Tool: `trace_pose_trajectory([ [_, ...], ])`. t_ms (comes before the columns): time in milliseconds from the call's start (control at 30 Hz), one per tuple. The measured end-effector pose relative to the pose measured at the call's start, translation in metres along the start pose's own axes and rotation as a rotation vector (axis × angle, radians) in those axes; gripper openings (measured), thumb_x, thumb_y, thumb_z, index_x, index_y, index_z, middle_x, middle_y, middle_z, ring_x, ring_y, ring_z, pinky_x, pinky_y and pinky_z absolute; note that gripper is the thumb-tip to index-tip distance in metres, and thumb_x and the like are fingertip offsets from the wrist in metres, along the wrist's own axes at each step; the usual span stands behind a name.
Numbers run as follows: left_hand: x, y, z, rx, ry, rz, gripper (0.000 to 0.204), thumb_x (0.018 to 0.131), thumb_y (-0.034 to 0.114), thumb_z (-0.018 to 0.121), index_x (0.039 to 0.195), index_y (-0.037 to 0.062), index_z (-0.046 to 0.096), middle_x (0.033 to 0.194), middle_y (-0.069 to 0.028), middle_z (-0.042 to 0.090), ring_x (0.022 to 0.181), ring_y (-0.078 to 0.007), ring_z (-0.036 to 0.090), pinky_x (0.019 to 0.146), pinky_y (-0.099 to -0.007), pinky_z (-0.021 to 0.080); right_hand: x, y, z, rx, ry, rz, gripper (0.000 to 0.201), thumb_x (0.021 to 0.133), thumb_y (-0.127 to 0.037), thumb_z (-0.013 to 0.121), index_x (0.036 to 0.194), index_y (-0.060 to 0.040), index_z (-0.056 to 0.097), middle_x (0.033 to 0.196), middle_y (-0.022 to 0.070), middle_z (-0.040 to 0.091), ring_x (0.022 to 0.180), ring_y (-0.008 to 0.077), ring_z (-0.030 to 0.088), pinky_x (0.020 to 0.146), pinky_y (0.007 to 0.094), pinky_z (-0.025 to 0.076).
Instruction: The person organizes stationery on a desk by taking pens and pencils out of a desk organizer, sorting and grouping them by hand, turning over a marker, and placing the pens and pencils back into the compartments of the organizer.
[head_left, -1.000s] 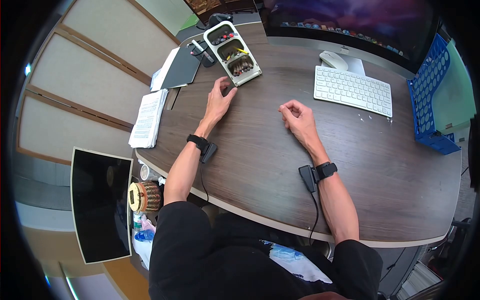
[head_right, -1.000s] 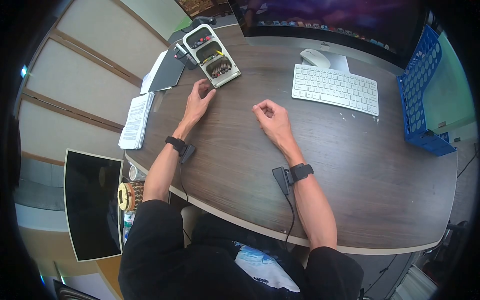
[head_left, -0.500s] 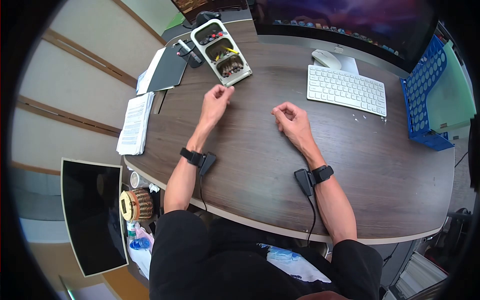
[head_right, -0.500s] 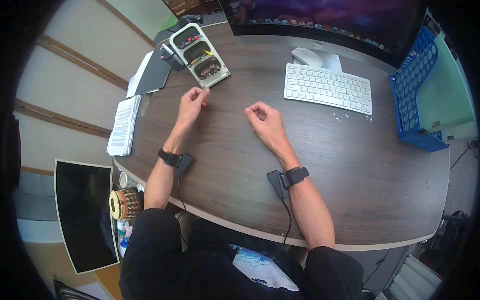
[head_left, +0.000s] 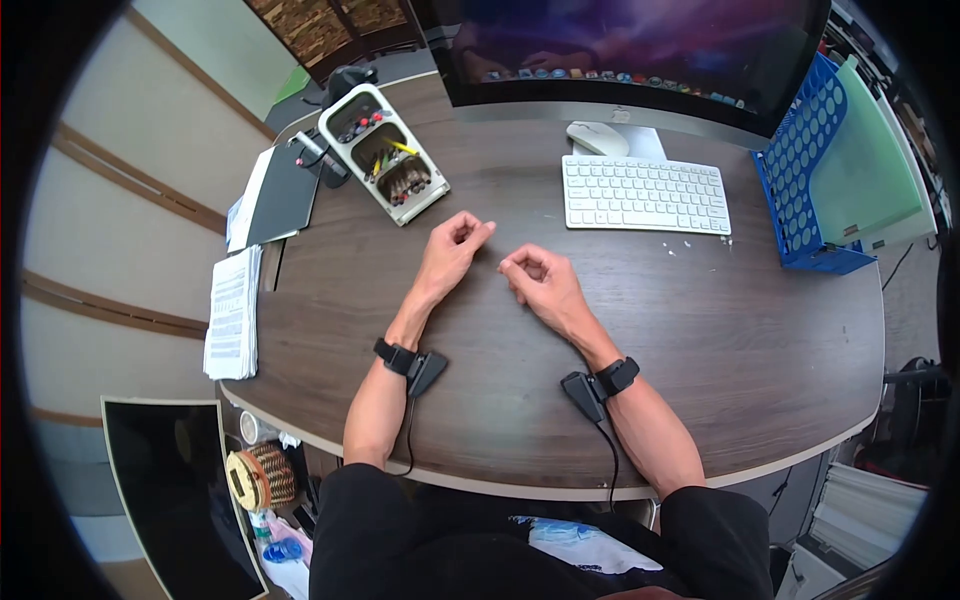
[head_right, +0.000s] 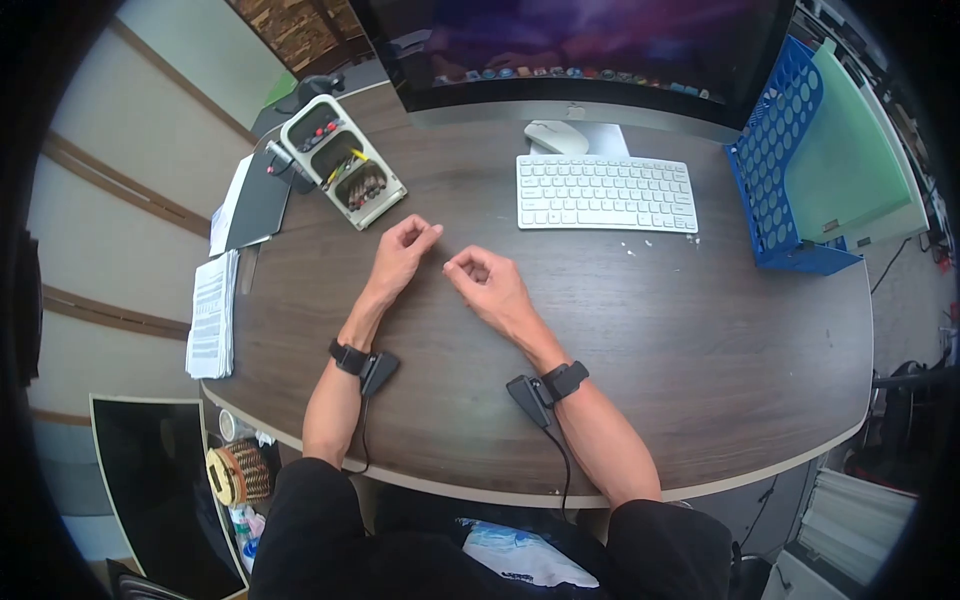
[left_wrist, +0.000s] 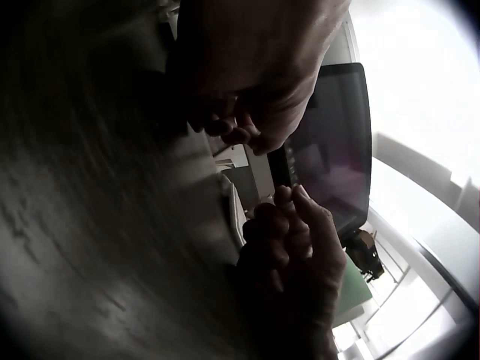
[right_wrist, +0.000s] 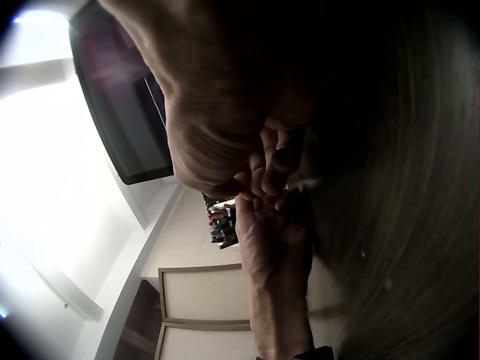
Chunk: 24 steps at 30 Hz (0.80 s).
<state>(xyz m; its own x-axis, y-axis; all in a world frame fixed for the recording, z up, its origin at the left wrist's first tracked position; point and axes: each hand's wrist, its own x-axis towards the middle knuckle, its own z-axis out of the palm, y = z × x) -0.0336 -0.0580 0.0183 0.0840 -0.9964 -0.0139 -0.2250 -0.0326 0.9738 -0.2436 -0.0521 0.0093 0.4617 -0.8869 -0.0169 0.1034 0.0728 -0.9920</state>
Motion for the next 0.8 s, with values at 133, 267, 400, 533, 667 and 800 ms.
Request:
trace_pose_trajectory([
  [133, -0.001, -0.013, -0.01, -0.196, 0.091, 0.031, 0.025, 0.107, 0.02, 0.072, 0.087, 0.0105, 0.06, 0.078, 0.0075, 0.052, 0.072, -0.0036, 0.044, 0.07, -0.0246, 0.041, 0.0, -0.002, 0.001, 0.0, -0.006, 0.027, 0.019, 0.105, -0.02, 0.073, 0.101, -0.0014, 0.073, 0.073, -0.0047, 0.064, 0.065, 0.0027, 0.055, 0.059, 0.0235, 0.045],
  [267, -0.003, -0.02, -0.008, -0.281, 0.145, 0.077, 0.027, 0.107, 0.018, 0.071, 0.085, 0.01, 0.059, 0.076, 0.0065, 0.052, 0.068, -0.0041, 0.043, 0.073, -0.0244, 0.045, -0.002, -0.008, 0.002, -0.008, -0.006, 0.07, 0.019, 0.105, -0.021, 0.073, 0.102, -0.0017, 0.073, 0.074, -0.004, 0.064, 0.066, 0.0033, 0.056, 0.06, 0.0233, 0.045],
  [400, -0.002, -0.024, -0.005, -0.141, 0.104, 0.057, 0.027, 0.106, 0.016, 0.073, 0.085, 0.0096, 0.059, 0.078, 0.0071, 0.056, 0.072, -0.0019, 0.048, 0.07, -0.021, 0.042, -0.001, -0.006, 0.001, 0.0, -0.015, 0.081, 0.019, 0.105, -0.02, 0.072, 0.103, -0.0021, 0.072, 0.076, -0.0038, 0.065, 0.068, 0.0037, 0.057, 0.061, 0.0232, 0.045],
  [533, -0.003, -0.021, -0.006, -0.156, 0.093, 0.015, 0.03, 0.106, 0.014, 0.073, 0.081, 0.0105, 0.056, 0.078, 0.0078, 0.054, 0.073, -0.0021, 0.049, 0.068, -0.0223, 0.04, -0.001, -0.005, 0.001, 0.009, -0.019, 0.086, 0.018, 0.106, -0.02, 0.072, 0.104, -0.0021, 0.072, 0.076, -0.0041, 0.065, 0.068, 0.0035, 0.056, 0.061, 0.023, 0.045],
  [667, -0.004, -0.026, -0.004, -0.152, 0.092, 0.111, 0.043, 0.104, 0.011, 0.072, 0.075, 0.0116, 0.04, 0.072, 0.0109, 0.037, 0.068, -0.0032, 0.033, 0.058, -0.0275, 0.029, -0.003, -0.007, 0.002, -0.006, -0.011, 0.074, 0.017, 0.106, -0.019, 0.072, 0.104, -0.0024, 0.072, 0.076, -0.0045, 0.064, 0.068, 0.0032, 0.056, 0.061, 0.0227, 0.044],
  [800, -0.01, -0.016, -0.004, 0.056, 0.074, 0.086, 0.048, 0.098, 0.003, 0.07, 0.074, 0.0108, 0.029, 0.072, 0.0065, 0.032, 0.071, -0.006, 0.029, 0.06, -0.0287, 0.03, -0.004, -0.007, 0.003, -0.003, 0.002, 0.09, 0.02, 0.106, -0.017, 0.071, 0.091, -0.0045, 0.066, 0.073, -0.0058, 0.06, 0.068, 0.0019, 0.051, 0.06, 0.0226, 0.041],
])
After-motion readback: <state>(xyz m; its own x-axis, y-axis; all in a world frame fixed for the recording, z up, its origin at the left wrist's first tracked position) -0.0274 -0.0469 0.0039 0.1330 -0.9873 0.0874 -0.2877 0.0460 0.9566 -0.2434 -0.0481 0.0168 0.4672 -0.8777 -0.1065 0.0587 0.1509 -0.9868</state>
